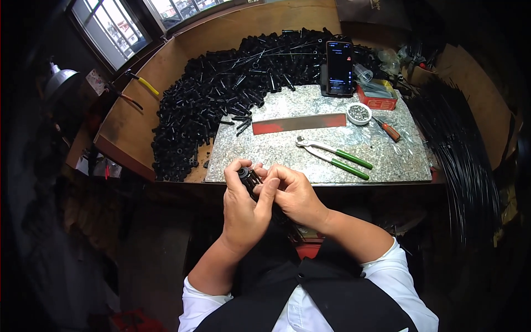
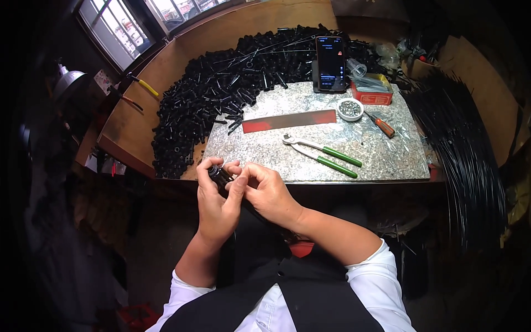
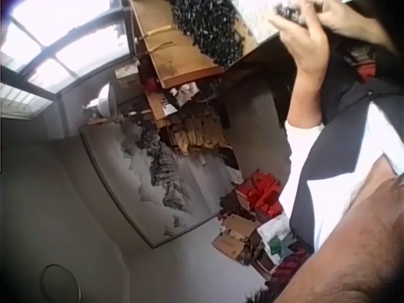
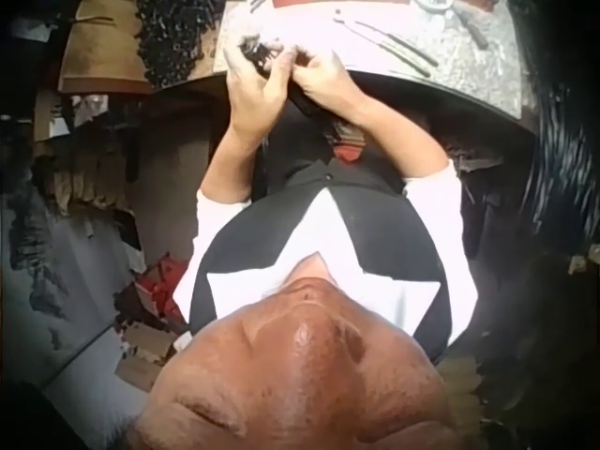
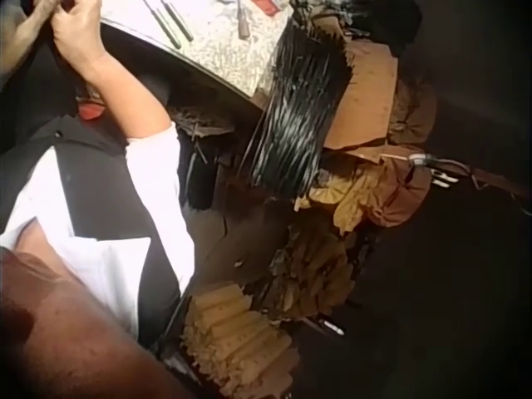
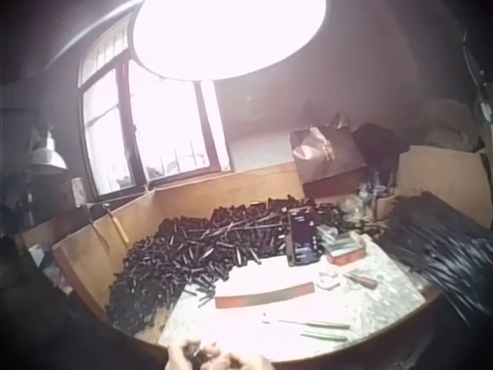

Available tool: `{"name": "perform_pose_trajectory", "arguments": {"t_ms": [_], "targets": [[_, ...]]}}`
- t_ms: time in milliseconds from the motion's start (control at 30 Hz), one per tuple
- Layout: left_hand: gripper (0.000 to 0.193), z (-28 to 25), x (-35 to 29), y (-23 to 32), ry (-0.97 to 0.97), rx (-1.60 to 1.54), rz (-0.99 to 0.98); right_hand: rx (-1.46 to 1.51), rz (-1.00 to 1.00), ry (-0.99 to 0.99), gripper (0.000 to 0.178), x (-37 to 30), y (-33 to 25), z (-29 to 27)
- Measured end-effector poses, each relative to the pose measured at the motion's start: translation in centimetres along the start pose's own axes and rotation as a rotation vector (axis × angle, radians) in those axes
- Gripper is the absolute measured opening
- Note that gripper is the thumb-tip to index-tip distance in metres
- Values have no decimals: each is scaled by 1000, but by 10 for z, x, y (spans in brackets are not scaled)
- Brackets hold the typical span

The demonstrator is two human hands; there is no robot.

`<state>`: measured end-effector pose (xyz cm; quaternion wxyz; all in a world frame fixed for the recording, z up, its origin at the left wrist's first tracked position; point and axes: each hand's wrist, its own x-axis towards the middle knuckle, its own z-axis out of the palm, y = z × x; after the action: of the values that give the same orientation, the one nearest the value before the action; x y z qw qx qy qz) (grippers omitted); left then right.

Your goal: Assemble a bundle of black rods into a mechanical fixture using pliers and a measuring ruler.

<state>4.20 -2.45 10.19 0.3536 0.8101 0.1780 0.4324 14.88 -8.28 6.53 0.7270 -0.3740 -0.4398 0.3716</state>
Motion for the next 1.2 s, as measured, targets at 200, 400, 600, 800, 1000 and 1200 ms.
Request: {"name": "perform_pose_trajectory", "arguments": {"t_ms": [200, 400, 600, 800, 1000, 1200], "targets": [[28, 19, 3, 5, 8, -155, -39, -250, -150, 49, 10, -9, -21, -3], [21, 50, 13, 18, -109, -143, 36, -354, -193, 120, 4, -23, -33, -38], [18, 92, 12, 23, -189, -216, 12, -270, -177, 244, 9, -40, -23, -74], [17, 117, 10, 22, -199, -117, 61, -370, -154, 287, 13, -55, -31, -97], [15, 118, 6, 11, -258, -168, 43, -453, -157, 303, 16, -59, -29, -98], [13, 76, 0, -15, -223, -328, -19, -462, -129, 208, 19, -42, -8, -67]]}}
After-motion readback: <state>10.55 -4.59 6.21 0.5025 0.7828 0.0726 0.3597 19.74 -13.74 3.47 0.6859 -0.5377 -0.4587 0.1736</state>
